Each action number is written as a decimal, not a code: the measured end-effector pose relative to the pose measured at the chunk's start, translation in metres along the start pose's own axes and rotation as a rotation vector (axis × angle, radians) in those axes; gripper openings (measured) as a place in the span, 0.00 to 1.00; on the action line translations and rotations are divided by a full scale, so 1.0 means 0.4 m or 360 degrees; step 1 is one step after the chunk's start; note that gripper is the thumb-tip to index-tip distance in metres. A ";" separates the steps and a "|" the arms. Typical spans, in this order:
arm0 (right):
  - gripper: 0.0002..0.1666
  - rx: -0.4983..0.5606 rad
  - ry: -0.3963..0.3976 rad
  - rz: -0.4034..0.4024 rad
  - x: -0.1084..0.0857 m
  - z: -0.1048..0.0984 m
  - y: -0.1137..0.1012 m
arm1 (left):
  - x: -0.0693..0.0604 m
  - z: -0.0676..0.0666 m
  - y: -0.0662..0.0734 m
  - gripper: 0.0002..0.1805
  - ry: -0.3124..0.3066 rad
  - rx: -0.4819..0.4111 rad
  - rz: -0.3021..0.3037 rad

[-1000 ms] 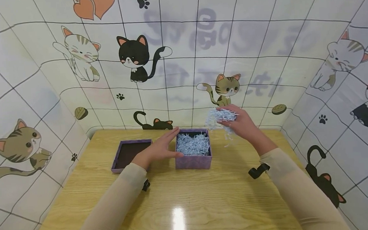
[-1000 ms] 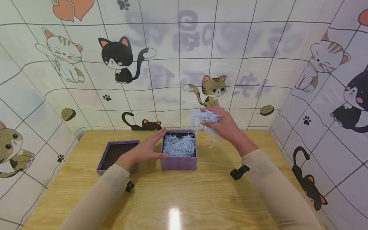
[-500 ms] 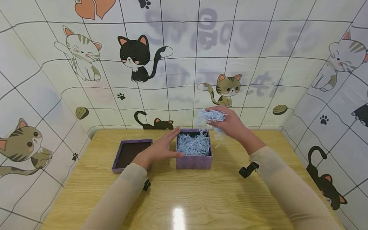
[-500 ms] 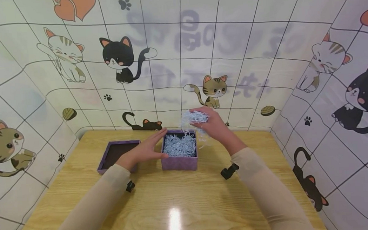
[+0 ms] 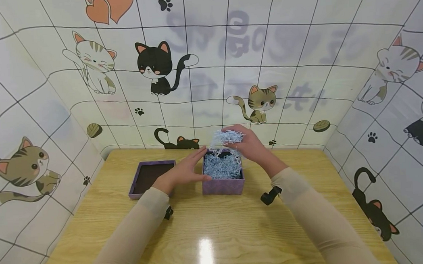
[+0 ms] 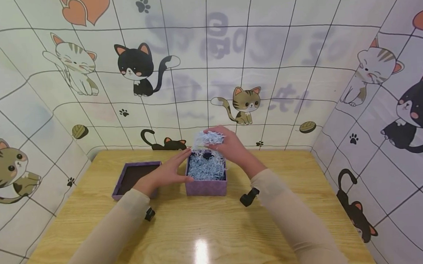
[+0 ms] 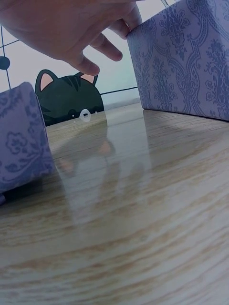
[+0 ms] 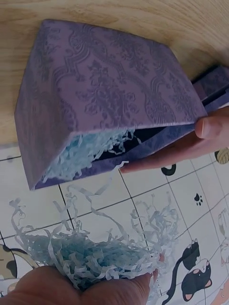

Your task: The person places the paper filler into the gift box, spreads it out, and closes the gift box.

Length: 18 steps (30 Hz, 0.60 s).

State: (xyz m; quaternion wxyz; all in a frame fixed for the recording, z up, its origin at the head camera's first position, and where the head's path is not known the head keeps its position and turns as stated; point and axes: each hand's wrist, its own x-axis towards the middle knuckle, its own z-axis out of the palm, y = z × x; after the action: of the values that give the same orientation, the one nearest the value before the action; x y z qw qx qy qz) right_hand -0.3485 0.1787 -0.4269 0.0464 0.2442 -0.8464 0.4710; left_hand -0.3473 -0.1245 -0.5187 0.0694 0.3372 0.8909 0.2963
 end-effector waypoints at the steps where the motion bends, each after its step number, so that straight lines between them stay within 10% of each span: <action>1: 0.27 0.0014 0.0001 0.0015 0.002 0.007 0.004 | 0.000 0.000 0.000 0.67 0.0001 0.0002 -0.0001; 10: 0.28 0.0025 -0.0041 0.0133 0.008 0.078 0.042 | 0.001 0.001 0.000 0.68 0.0001 -0.0006 -0.0014; 18: 0.37 -0.0305 -0.0265 0.0205 0.005 0.124 0.062 | -0.001 0.001 -0.001 0.67 -0.0011 0.0004 -0.0052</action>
State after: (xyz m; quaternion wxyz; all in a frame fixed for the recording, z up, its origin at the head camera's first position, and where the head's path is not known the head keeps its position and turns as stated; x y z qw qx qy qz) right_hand -0.3541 0.1481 -0.4730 -0.0311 0.2222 -0.9023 0.3683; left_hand -0.3470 -0.1248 -0.5193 0.0769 0.3239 0.8964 0.2927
